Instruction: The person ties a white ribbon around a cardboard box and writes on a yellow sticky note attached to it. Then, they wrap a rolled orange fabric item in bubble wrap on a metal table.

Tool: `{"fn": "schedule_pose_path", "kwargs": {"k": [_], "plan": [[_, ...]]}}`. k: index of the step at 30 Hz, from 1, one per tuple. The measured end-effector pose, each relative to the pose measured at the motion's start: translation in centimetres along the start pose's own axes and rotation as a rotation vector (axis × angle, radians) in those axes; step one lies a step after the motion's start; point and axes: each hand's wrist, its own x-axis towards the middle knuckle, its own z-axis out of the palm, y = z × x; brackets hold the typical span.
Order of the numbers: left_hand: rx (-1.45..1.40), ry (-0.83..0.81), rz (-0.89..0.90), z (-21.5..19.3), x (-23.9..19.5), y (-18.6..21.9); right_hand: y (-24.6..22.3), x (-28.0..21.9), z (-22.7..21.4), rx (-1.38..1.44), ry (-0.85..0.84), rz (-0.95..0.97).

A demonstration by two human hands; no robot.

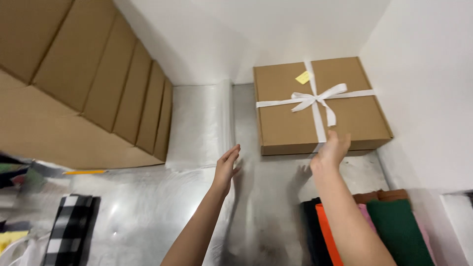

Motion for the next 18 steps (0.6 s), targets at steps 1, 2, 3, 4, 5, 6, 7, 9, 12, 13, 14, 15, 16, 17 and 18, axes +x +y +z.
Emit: {"fn": "schedule_pose_path", "kwargs": {"k": [1,2,3,4,5,6,7,9,12,13,14,15,16,17,18], "plan": [[-0.01,0.026,0.0,-2.1,-0.3,-1.1,1.1,-2.0,1.0,-0.005,-0.024,0.013],[0.001,0.039,0.009,-4.1,-0.5,-2.3,2.3,-4.1,2.0,-0.094,-0.084,-0.047],[0.01,0.051,0.016,-6.1,-0.8,-3.7,3.5,-6.2,2.8,-0.184,-0.143,-0.111],[-0.002,0.074,0.014,-8.4,-0.1,-5.5,4.7,-8.2,4.0,-0.19,-0.167,-0.102],[0.085,0.059,0.041,-10.5,0.3,-7.4,5.8,-10.3,5.0,-0.276,-0.336,-0.03],[0.173,0.043,0.066,-12.6,0.7,-9.4,7.0,-12.4,5.9,-0.361,-0.506,0.043],[0.164,0.069,0.057,-14.5,1.7,-12.3,9.0,-13.1,6.3,-0.368,-0.53,0.057],[0.27,0.02,0.124,-18.0,3.6,-18.0,12.9,-14.3,6.9,-0.603,-0.76,-0.028],[0.248,0.041,0.248,-19.9,1.0,-20.7,18.7,-14.6,7.7,-0.869,-0.837,-0.196],[0.244,0.055,0.243,-19.6,-0.4,-20.5,18.8,-15.2,7.8,-0.87,-0.852,-0.192],[0.234,0.059,0.251,-19.2,-1.7,-20.3,18.9,-15.7,7.8,-0.9,-0.824,-0.242],[0.227,0.061,0.261,-19.0,-2.9,-19.9,18.9,-16.3,8.0,-0.928,-0.792,-0.292],[0.227,0.072,0.258,-19.1,-3.1,-19.9,19.3,-16.8,8.2,-0.925,-0.803,-0.288],[0.214,0.095,0.258,-18.9,-3.2,-20.0,19.5,-17.1,8.2,-0.86,-0.74,-0.368],[0.2,0.119,0.258,-18.7,-3.4,-20.0,19.7,-17.4,8.2,-0.794,-0.676,-0.446]]}}
